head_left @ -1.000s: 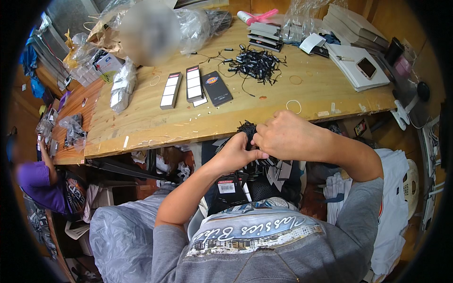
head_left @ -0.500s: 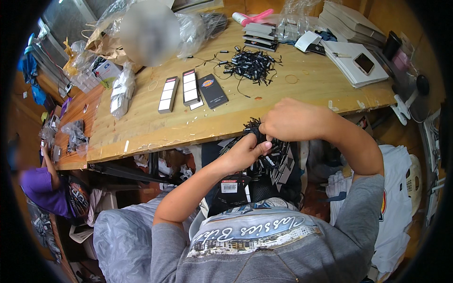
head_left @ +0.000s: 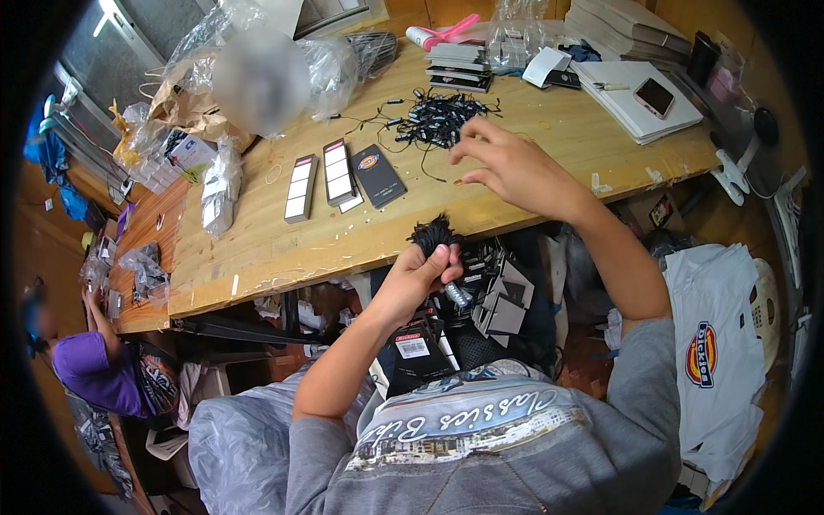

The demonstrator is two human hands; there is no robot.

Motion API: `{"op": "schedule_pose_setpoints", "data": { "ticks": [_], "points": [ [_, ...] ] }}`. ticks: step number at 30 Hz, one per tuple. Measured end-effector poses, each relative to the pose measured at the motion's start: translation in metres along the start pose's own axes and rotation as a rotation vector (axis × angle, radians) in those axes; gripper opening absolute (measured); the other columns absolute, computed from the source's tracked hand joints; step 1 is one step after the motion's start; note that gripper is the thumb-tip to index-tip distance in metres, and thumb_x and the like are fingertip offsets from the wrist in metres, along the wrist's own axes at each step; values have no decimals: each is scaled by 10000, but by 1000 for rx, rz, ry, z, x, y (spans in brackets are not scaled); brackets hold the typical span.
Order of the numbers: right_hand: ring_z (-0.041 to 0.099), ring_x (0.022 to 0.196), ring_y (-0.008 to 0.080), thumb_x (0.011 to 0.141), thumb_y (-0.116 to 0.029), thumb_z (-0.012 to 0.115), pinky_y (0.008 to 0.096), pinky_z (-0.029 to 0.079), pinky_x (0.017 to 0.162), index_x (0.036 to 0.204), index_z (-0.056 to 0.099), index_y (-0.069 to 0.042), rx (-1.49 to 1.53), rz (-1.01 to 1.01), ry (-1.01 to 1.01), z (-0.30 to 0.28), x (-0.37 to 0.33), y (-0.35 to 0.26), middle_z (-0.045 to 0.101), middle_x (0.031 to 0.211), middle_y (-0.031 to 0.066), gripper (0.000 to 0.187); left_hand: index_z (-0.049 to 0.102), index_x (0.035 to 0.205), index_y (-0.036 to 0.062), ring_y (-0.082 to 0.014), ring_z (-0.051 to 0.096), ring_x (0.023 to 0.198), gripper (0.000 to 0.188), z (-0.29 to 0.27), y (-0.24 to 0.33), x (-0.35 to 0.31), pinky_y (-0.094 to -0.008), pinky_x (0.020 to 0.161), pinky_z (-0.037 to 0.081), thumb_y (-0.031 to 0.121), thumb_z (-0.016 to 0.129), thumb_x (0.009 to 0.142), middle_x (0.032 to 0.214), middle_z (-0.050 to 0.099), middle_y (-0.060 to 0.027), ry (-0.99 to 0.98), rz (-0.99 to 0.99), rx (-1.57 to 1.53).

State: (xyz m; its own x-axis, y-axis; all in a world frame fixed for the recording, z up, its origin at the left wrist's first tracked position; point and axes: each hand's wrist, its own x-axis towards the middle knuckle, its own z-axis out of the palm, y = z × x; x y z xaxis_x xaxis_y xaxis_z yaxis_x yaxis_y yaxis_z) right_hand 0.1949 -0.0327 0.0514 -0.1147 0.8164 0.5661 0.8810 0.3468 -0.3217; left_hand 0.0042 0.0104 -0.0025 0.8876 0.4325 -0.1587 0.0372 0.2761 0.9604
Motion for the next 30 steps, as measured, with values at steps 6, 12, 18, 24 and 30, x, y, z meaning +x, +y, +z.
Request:
{"op": "schedule_pose_setpoints", "data": {
  "ticks": [6, 12, 18, 24, 30],
  "points": [
    [544, 696, 232, 764, -108, 509, 283, 423, 637, 796, 540, 12, 540, 293, -66, -3, -34, -30, 554, 729, 116, 128, 435, 787, 40, -53, 325, 576, 239, -1, 8, -25, -167, 517, 269, 248, 363, 879, 631, 407, 10, 66, 215, 67],
    [529, 820, 263, 693, -166, 617, 307, 411, 705, 870, 515, -2, 588, 143, -34, 20, -51, -71, 543, 851, 115, 262, 449, 764, -5, -111, 429, 647, 203, 5, 20, -39, -238, 635, 378, 150, 376, 873, 655, 457, -25, 186, 409, 326],
    [522, 886, 269, 724, -163, 595, 300, 398, 765, 940, 516, 22, 615, 208, 41, 39, -54, -79, 532, 943, 139, 296, 470, 766, -15, -124, 459, 670, 180, 10, 15, -45, -247, 654, 393, 101, 376, 867, 680, 499, -58, 380, 517, 351],
    [526, 877, 271, 750, -203, 565, 297, 398, 760, 924, 532, 37, 456, 145, 128, 35, -56, -76, 532, 966, 144, 298, 453, 773, -5, -121, 446, 688, 196, 16, 19, -42, -239, 665, 379, 130, 356, 877, 678, 481, -37, 267, 543, 326],
    [532, 862, 261, 748, -152, 561, 297, 400, 751, 896, 554, 21, 430, 153, 99, 25, -51, -75, 539, 939, 137, 228, 420, 758, 49, -105, 426, 662, 233, 6, 35, -31, -213, 606, 360, 248, 377, 871, 672, 461, -33, 54, 358, -112]
  ]
}}
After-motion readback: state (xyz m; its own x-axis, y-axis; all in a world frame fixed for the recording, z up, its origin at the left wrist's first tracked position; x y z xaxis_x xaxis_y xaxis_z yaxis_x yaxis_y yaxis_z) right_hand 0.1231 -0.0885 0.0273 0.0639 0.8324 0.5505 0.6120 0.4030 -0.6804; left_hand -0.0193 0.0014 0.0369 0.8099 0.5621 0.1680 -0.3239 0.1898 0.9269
